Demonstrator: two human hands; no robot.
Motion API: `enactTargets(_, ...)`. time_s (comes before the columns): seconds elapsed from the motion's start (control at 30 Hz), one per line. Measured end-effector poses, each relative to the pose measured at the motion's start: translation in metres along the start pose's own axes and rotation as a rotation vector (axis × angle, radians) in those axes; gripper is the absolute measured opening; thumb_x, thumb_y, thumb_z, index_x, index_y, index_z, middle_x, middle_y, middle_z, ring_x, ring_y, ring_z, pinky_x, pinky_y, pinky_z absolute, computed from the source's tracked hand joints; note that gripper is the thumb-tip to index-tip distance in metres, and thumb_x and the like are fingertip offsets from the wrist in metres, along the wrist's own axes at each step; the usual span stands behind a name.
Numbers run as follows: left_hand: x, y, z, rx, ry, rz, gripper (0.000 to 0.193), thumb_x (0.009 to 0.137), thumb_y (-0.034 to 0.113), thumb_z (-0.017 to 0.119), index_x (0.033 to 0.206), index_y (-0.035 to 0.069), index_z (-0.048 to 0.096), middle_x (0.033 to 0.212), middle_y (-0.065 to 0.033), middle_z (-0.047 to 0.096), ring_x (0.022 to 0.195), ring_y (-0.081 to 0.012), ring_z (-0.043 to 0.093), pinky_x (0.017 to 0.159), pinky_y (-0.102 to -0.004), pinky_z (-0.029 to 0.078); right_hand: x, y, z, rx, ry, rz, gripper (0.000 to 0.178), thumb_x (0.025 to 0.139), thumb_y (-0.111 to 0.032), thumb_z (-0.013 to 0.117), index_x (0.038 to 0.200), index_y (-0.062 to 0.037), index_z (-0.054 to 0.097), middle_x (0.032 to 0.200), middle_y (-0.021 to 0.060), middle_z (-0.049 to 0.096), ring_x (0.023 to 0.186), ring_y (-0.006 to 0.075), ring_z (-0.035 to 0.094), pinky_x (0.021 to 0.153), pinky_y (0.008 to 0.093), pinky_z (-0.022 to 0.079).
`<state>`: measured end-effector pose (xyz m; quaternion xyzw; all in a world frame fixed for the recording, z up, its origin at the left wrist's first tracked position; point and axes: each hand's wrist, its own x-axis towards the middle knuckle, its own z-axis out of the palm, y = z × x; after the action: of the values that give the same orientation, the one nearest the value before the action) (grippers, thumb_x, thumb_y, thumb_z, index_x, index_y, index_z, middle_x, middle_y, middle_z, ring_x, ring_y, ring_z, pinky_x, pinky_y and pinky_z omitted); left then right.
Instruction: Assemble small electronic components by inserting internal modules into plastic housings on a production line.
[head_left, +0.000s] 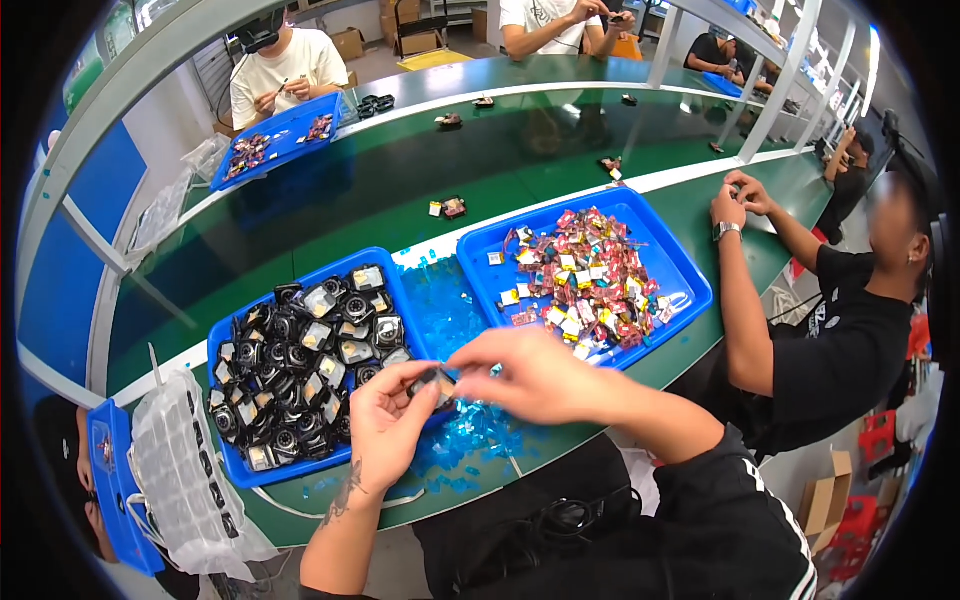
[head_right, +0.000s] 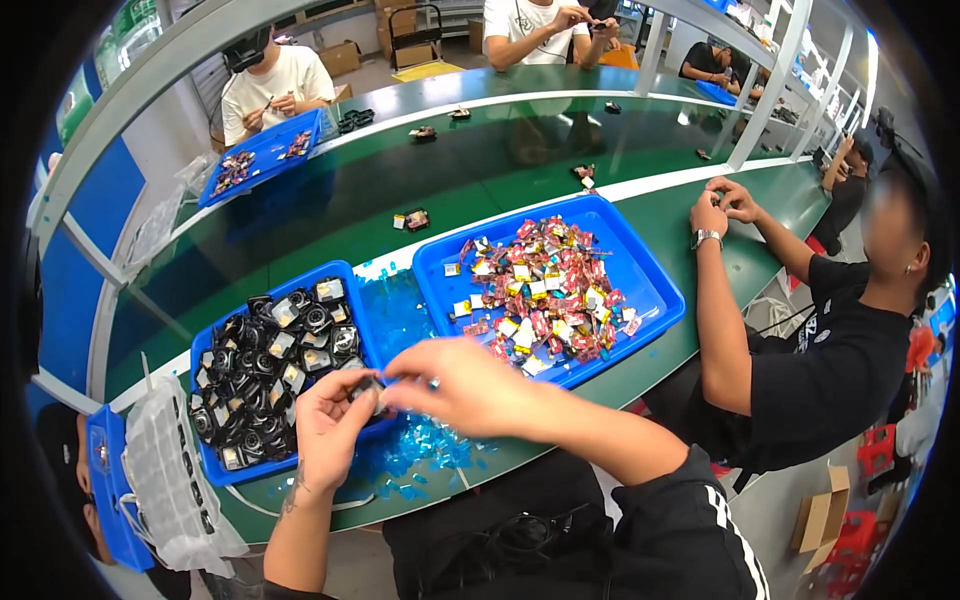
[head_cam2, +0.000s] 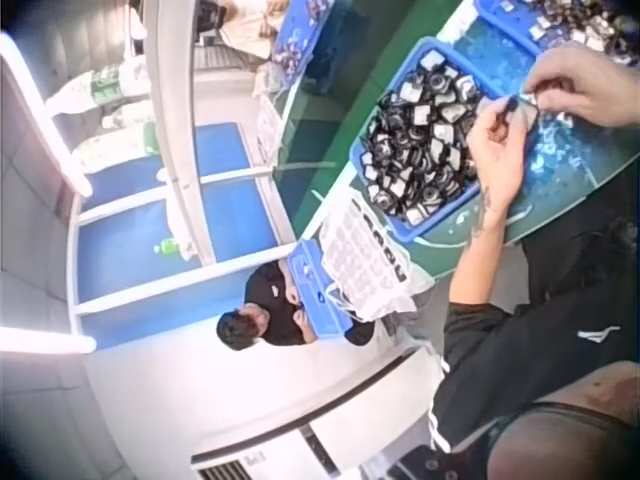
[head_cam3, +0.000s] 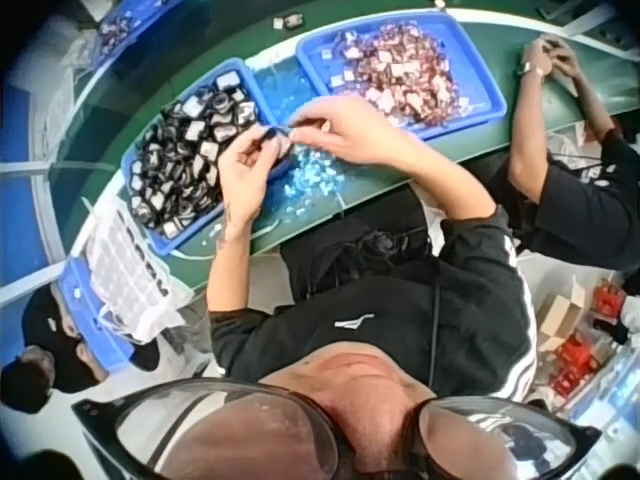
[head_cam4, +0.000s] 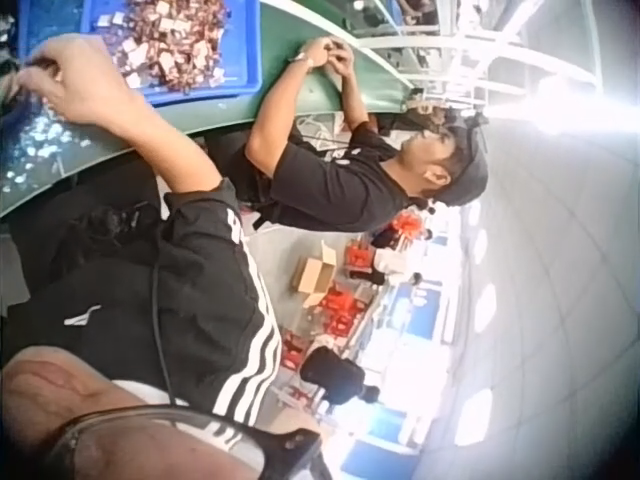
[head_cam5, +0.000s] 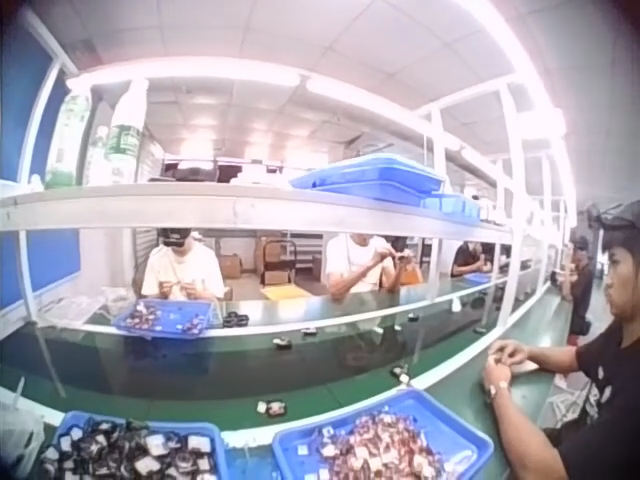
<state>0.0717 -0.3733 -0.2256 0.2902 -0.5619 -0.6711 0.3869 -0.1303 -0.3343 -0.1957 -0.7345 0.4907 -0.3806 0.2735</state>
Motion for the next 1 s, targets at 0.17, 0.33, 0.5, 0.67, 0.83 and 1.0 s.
enactTargets(0.17,0.001,0.001,-0.001,-0.294,0.101,-0.113,0.013,0.091,-0.001,0.059,0.102,-0.001,0.052,0.092,-0.011,0.065,0.085,-0.0211,0.068,0.083,-0.0353,0.057,-0.025,0.055,-0.068,-0.682,0.334,0.272,0.014,0.08,-0.01,0.071,0.091,-0.0022,0.066,0.082,0.0116,0.068,0.071,0.0215,0.067,0.062,0.032,0.051)
enactTargets(0.33,0.003,-0.003,-0.004,-0.376,0.086,-0.158,0.02,0.091,-0.001,0.06,0.108,-0.001,0.049,0.094,-0.0101,0.064,0.088,-0.0215,0.067,0.086,-0.0371,0.057,-0.03,0.063,-0.078,-0.404,0.386,0.382,0.006,0.084,-0.006,0.068,0.085,-0.0009,0.065,0.071,0.0054,0.066,0.062,0.0113,0.061,0.058,0.0247,0.048)
enactTargets(0.5,0.001,0.002,-0.003,-0.35,0.067,-0.171,0.033,0.094,0.004,0.057,0.124,0.002,0.044,0.099,-0.0099,0.063,0.088,-0.0204,0.066,0.081,-0.0339,0.056,-0.04,0.066,-0.096,0.07,0.442,0.29,0.009,0.09,-0.008,0.064,0.086,-0.0027,0.058,0.076,0.0012,0.063,0.065,0.0058,0.057,0.059,0.0195,0.045)
enactTargets(0.67,-0.004,0.003,0.001,-0.306,0.102,-0.048,0.038,0.095,0.007,0.057,0.132,0.003,0.046,0.101,-0.0091,0.062,0.089,-0.0181,0.065,0.083,-0.0307,0.053,-0.039,0.055,-0.087,0.507,0.506,0.299,0.008,0.091,-0.007,0.063,0.087,-0.0033,0.058,0.074,0.0011,0.062,0.065,0.0051,0.056,0.059,0.0199,0.045)
enactTargets(0.83,-0.005,0.0,0.005,0.287,0.037,0.187,0.028,0.083,0.01,0.072,0.11,0.006,0.069,0.104,-0.0062,0.055,0.096,-0.015,0.056,0.083,-0.0277,0.048,-0.035,0.015,-0.042,0.567,0.301,0.302,0.011,0.086,-0.006,0.068,0.088,-0.0023,0.057,0.076,0.0036,0.064,0.064,0.0061,0.057,0.058,0.0193,0.044)
enactTargets(1.0,-0.003,-0.002,0.012,0.381,-0.1,0.286,0.022,0.072,0.013,0.082,0.091,0.006,0.074,0.095,-0.0066,0.056,0.09,-0.0169,0.057,0.079,-0.0302,0.047,-0.021,-0.002,0.004,0.625,0.187,0.281,0.01,0.087,-0.005,0.067,0.09,-0.0006,0.058,0.078,0.0039,0.063,0.067,0.0068,0.059,0.058,0.0191,0.045)
